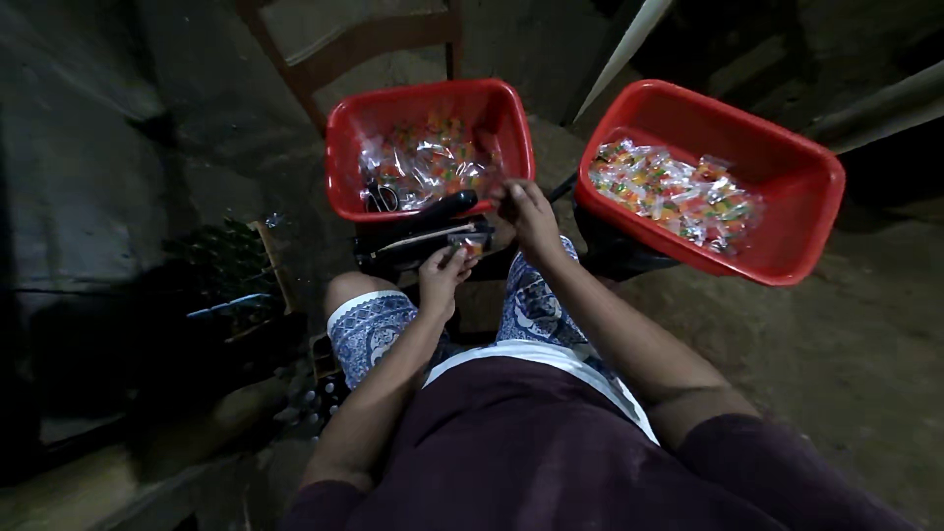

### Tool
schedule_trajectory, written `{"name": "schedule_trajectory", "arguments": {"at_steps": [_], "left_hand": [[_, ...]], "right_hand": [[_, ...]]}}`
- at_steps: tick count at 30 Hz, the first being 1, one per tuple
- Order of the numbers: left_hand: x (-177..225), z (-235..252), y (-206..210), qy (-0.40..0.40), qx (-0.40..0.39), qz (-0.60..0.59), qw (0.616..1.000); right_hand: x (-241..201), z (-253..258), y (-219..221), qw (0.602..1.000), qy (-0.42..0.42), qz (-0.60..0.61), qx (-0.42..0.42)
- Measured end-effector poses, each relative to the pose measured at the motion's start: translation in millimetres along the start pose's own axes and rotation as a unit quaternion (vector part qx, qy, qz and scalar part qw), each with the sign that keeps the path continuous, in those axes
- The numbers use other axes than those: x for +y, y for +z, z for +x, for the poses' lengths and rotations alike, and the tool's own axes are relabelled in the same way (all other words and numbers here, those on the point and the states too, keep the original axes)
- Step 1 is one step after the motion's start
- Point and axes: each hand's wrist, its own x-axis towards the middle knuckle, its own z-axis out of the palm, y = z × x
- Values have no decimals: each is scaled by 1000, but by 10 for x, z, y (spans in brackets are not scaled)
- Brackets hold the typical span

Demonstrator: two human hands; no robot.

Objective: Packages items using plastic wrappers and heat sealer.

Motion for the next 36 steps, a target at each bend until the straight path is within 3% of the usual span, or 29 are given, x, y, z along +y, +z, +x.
{"name": "schedule_trajectory", "arguments": {"at_steps": [5,9,15,23,31,36], "left_hand": [[152,-464,-39,134,-53,16,989],[130,-665,-24,193,-75,42,977],[333,-897,13,242,-91,68,964],[487,-1106,129,102,-50,-13,993],[462,-1126,102,100,-74,-19,992],[465,-1097,119,135,-74,-9,988]], "right_hand": [[-205,-792,-10,993,55,-5,-105],[-379,-1014,77,994,15,57,-95],[-518,-1171,67,993,-12,40,-108],[-551,-1286,57,992,33,59,-109],[-555,-1330,37,990,44,76,-108],[-563,-1336,47,993,3,48,-108]]}}
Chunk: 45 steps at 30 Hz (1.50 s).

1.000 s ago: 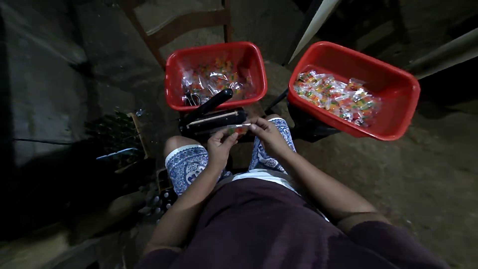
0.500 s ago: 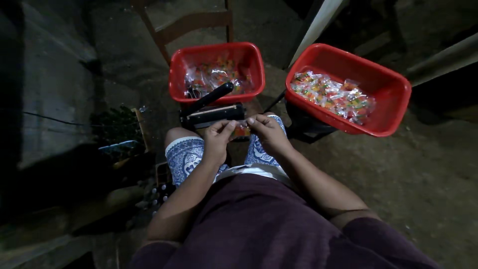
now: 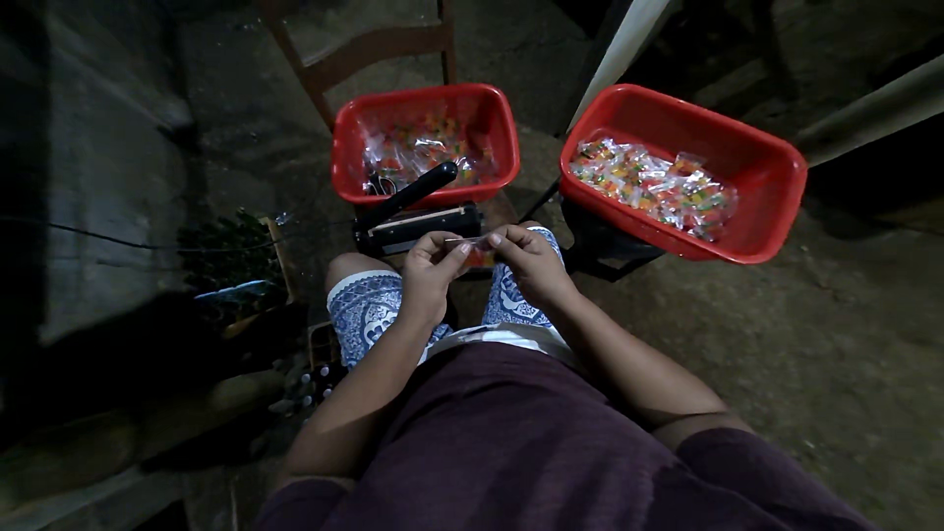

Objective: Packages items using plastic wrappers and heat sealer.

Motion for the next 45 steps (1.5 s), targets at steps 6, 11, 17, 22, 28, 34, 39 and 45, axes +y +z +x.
{"name": "schedule_trajectory", "arguments": {"at_steps": [6,11,17,22,28,34,39,45], "left_hand": [[-21,42,17,33,27,19,999],[-6,125,19,7,12,27,1000],[-164,305,41,58,-1,92,994],[-378,539,87,33,-54,134,989],[-363,801,-129,62,-25,165,984],[-503,1131,-894,195,142,226,944],[-742,1346,-1363,247,238,243,907],[-786,1477,-1423,206,235,236,920]], "right_hand": [[36,41,-16,999,-37,-22,6],[66,138,-46,1000,-5,-11,17],[150,195,-77,998,-8,-47,33],[255,298,-338,996,28,-82,39],[259,547,-1750,888,-33,-335,315],[311,694,-2964,776,30,-411,478],[434,1321,-2254,820,6,-451,352],[778,2498,-1141,864,-3,-500,67]]}}
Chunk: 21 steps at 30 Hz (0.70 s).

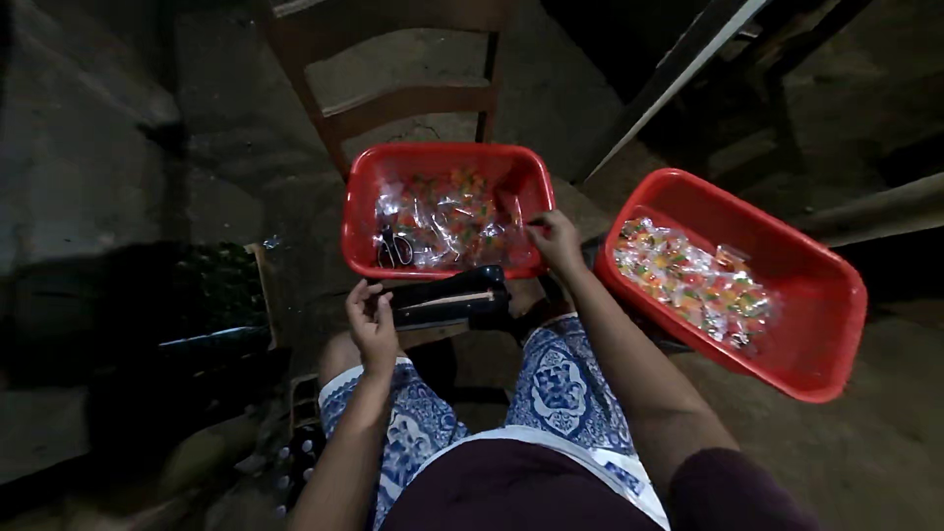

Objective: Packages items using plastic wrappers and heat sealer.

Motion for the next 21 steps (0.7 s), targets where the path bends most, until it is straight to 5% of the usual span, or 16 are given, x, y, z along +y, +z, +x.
{"name": "schedule_trajectory", "arguments": {"at_steps": [6,14,17,21], "left_hand": [[-27,31,30,-10,3,-16,1000],[-49,35,49,-14,9,-26,1000],[-52,39,59,-15,9,-32,999],[-61,42,52,-15,2,-36,999]], "right_hand": [[-391,841,806,986,30,-63,-151],[-493,1136,1183,962,97,-193,-166],[-443,1110,1116,974,125,-133,-138],[-253,1068,1018,975,158,153,-24]]}}
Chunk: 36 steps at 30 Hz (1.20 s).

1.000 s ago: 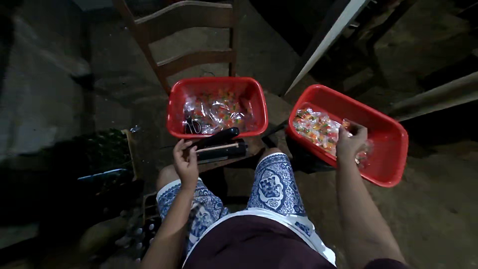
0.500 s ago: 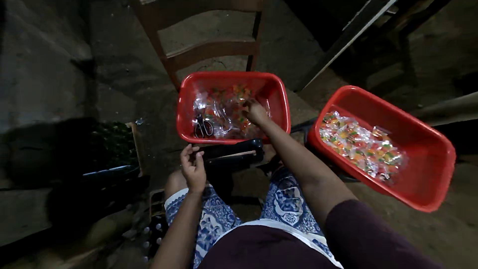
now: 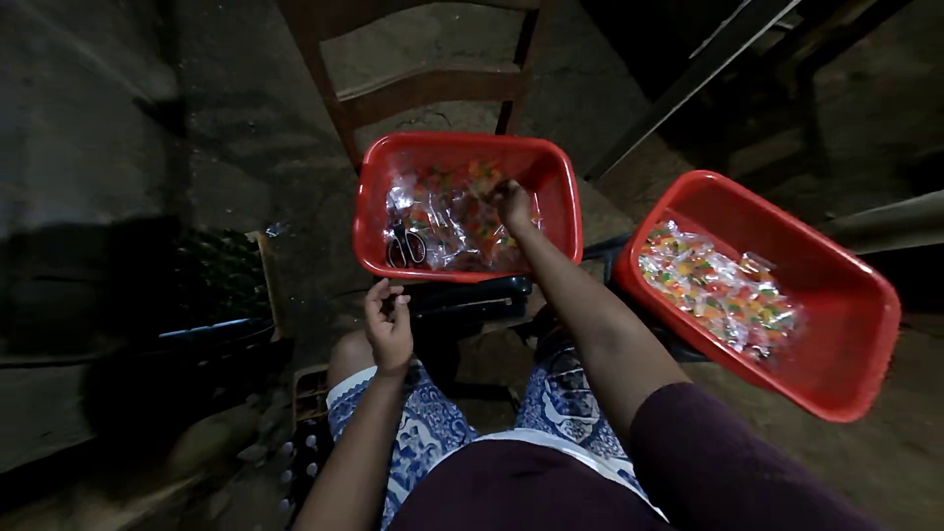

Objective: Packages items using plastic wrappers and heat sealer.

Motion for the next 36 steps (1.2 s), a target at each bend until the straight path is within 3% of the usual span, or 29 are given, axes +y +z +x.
{"name": "schedule_trajectory", "arguments": {"at_steps": [3,7,11,15,21,29,36], "left_hand": [[-3,-2,-13,9,-3,1,1000],[68,-17,-7,35,5,21,999],[545,11,142,68,-64,-10,996],[1127,-37,378,-52,-185,-154,969],[1567,-275,413,-180,-147,-223,947],[1748,-661,257,-139,-135,-219,956],[1906,-807,195,-233,-145,-234,933]], "right_hand": [[-8,-160,-112,967,29,254,-8],[-253,-689,-428,926,11,373,-66],[-556,-1354,-818,914,-66,384,-108],[-837,-2093,-970,927,-118,322,-150],[-917,-2698,-951,922,-176,317,-139],[-755,-3138,-804,926,-190,321,-64],[-698,-3375,-837,905,-190,380,-37]]}}
